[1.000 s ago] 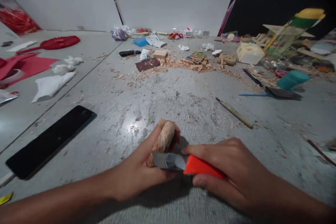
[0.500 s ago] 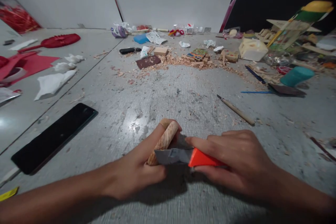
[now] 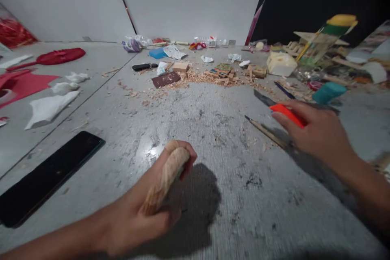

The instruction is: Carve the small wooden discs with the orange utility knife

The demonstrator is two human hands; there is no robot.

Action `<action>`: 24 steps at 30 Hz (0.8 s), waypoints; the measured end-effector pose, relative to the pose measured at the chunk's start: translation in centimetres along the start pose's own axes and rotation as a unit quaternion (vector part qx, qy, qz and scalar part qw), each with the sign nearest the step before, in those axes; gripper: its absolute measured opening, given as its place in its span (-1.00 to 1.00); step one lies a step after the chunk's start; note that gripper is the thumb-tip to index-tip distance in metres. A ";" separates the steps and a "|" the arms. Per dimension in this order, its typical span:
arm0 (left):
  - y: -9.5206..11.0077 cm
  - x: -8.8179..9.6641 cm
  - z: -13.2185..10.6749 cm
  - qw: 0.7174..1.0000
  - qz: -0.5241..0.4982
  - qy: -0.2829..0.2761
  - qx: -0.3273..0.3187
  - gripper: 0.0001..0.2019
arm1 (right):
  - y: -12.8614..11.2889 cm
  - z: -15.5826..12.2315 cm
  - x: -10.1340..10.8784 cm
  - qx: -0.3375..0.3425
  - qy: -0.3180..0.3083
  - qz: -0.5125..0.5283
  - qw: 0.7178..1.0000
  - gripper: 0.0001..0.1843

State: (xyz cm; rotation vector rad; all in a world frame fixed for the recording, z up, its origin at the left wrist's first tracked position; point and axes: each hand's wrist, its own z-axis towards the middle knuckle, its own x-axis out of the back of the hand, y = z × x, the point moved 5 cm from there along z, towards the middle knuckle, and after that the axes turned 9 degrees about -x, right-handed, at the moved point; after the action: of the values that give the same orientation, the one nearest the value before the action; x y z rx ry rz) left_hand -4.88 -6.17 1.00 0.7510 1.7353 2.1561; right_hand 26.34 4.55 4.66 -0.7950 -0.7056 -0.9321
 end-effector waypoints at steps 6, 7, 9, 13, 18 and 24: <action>-1.2 0.2 0.5 0.997 0.005 0.062 0.040 -0.40 | -7.8 -3.8 0.1 0.084 -0.134 0.160 0.974 -0.72; -1.3 0.1 0.6 0.997 -0.003 0.060 0.042 -0.37 | -9.1 -4.5 0.0 0.099 -0.162 0.184 0.964 -0.71; -1.5 -0.2 0.7 0.997 -0.029 0.055 0.042 -0.35 | -10.7 -5.5 -0.3 0.127 -0.207 0.215 0.946 -0.64; -1.2 -0.7 1.0 0.998 -0.045 0.042 0.022 -0.44 | -11.3 -6.4 -1.3 0.148 -0.267 0.234 0.923 -0.56; -0.8 -0.9 1.3 0.999 -0.008 0.049 0.018 -0.56 | -11.2 -6.8 -2.0 0.157 -0.273 0.244 0.917 -0.58; -0.5 -0.9 1.1 0.998 0.032 0.053 0.024 -0.52 | -11.4 -7.3 -2.2 0.164 -0.243 0.246 0.924 -0.62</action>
State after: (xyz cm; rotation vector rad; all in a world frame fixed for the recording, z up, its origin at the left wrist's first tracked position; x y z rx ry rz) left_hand -3.64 -5.59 0.45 0.7268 1.8448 2.2421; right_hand 16.54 -4.76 2.23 -0.8537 -1.0012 -0.1419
